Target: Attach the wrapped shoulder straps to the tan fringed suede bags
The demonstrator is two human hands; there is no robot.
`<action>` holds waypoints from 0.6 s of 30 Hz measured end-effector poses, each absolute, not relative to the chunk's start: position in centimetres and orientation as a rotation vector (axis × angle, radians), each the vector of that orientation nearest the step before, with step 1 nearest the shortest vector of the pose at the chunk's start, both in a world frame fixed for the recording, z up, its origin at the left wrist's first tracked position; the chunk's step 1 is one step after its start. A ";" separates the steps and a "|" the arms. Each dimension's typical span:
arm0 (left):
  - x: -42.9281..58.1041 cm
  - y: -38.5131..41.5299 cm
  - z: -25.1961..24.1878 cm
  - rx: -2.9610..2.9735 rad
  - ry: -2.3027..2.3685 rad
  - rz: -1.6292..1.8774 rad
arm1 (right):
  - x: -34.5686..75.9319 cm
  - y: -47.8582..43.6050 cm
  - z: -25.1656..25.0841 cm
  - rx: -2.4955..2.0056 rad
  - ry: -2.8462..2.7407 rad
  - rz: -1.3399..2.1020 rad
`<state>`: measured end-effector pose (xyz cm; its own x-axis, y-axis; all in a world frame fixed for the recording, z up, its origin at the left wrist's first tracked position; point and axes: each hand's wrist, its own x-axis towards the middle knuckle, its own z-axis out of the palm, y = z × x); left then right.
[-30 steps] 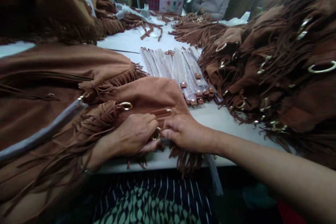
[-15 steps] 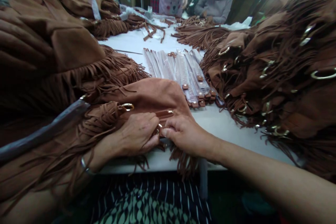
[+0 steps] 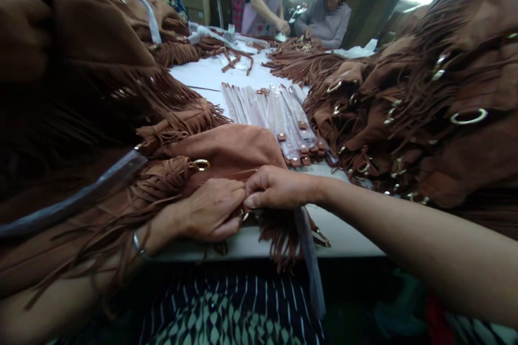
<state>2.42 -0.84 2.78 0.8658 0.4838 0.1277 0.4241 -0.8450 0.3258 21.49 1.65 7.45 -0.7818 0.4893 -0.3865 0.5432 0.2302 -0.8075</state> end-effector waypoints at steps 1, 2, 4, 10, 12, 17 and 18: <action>2.4 -0.9 2.7 2.751 0.688 0.296 | 21.6 1.9 7.3 0.986 2.388 -1.684; 2.4 -1.0 2.7 2.753 0.712 0.295 | 21.7 2.1 7.1 0.981 2.338 -1.733; 2.4 -1.2 2.7 2.752 0.762 0.299 | 21.8 2.6 6.9 1.013 2.237 -1.784; 2.2 -1.5 4.1 2.675 1.003 0.365 | 21.0 5.3 9.6 0.986 2.108 -1.653; 2.2 -1.8 4.7 2.663 1.090 0.395 | 20.2 6.3 11.2 0.941 2.107 -1.572; 2.8 -2.7 3.9 2.694 1.077 0.373 | 18.7 7.2 11.8 0.725 2.006 -1.547; 2.8 -2.7 3.4 2.676 1.095 0.385 | 18.7 7.2 11.1 0.711 2.008 -1.572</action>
